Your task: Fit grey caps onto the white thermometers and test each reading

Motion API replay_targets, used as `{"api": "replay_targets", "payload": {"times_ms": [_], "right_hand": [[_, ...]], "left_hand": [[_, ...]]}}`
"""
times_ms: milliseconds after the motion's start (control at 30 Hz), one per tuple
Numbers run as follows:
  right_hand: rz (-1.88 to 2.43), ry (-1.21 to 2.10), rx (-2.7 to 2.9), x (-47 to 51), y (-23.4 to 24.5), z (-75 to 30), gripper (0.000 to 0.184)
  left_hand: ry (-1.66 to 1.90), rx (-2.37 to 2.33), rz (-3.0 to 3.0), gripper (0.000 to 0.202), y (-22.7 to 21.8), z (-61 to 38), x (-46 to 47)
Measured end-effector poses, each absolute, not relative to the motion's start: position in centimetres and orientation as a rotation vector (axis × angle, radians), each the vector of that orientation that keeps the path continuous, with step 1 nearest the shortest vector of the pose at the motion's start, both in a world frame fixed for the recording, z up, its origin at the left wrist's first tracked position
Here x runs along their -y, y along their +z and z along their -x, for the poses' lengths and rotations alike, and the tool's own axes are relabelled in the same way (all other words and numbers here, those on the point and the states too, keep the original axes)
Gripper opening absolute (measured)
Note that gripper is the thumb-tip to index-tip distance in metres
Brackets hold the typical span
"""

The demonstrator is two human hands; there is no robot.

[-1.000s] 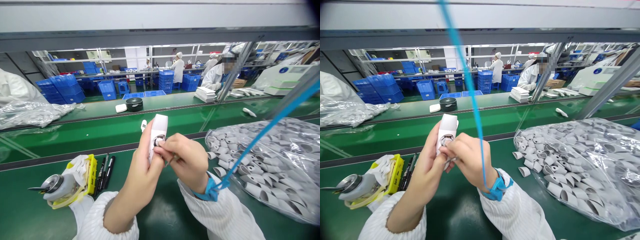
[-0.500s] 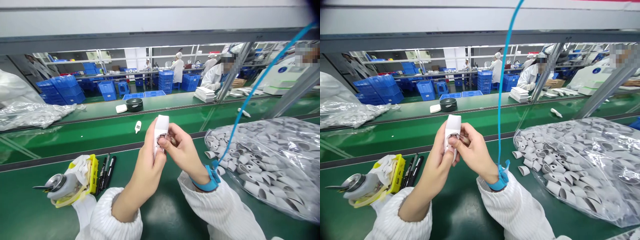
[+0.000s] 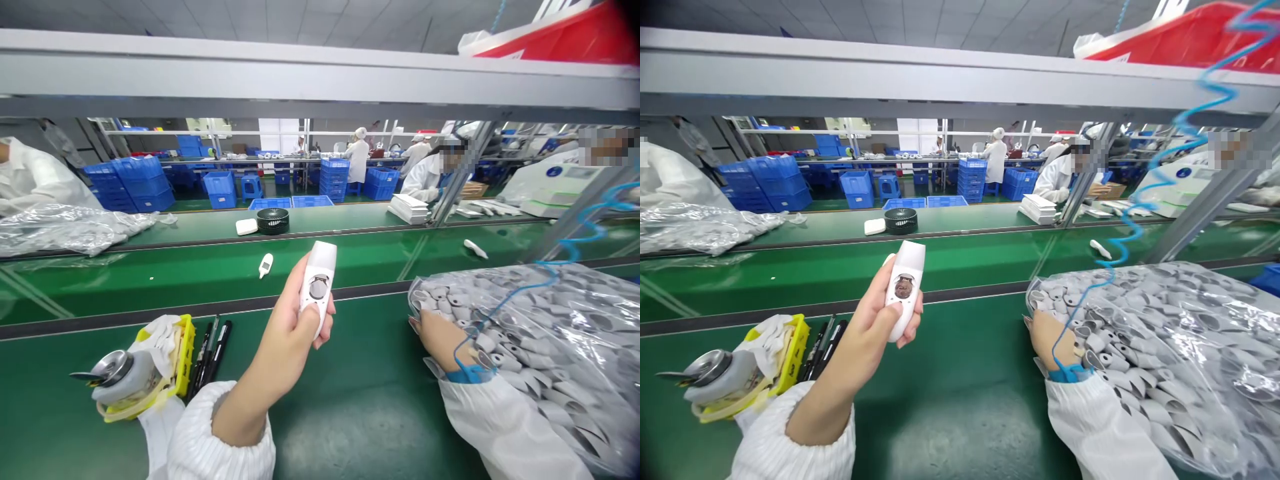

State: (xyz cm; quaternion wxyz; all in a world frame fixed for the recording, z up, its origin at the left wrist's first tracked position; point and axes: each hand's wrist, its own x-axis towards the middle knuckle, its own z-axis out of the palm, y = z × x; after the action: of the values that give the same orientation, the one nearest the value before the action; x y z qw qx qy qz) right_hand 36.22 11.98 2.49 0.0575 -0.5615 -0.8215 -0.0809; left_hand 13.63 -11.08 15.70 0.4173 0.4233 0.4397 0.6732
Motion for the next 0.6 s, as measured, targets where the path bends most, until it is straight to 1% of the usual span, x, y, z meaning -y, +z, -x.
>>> {"api": "replay_targets", "payload": {"times_ms": [100,233,367,467,600], "right_hand": [[1.72,-0.172,2.498,-11.9,1.2,-36.0,0.026],[1.662,-0.072,2.505,-11.9,0.6,-35.9,0.025],[1.579,0.007,2.501,-12.2,0.5,-36.3,0.019],[1.552,0.053,2.486,-12.3,0.5,-36.5,0.016],[1.487,0.122,2.461,-12.1,0.4,-36.5,0.011]], "left_hand": [[1.66,-1.237,-1.119,0.068,15.3,-13.7,10.8],[1.6,-1.722,-1.396,0.056,14.6,-13.6,10.2],[1.656,-2.043,-1.547,0.061,13.8,-13.9,9.4],[1.721,-2.092,-1.543,0.055,13.4,-14.1,8.8],[1.659,-1.873,-1.3,0.043,13.0,-13.8,7.8]]}}
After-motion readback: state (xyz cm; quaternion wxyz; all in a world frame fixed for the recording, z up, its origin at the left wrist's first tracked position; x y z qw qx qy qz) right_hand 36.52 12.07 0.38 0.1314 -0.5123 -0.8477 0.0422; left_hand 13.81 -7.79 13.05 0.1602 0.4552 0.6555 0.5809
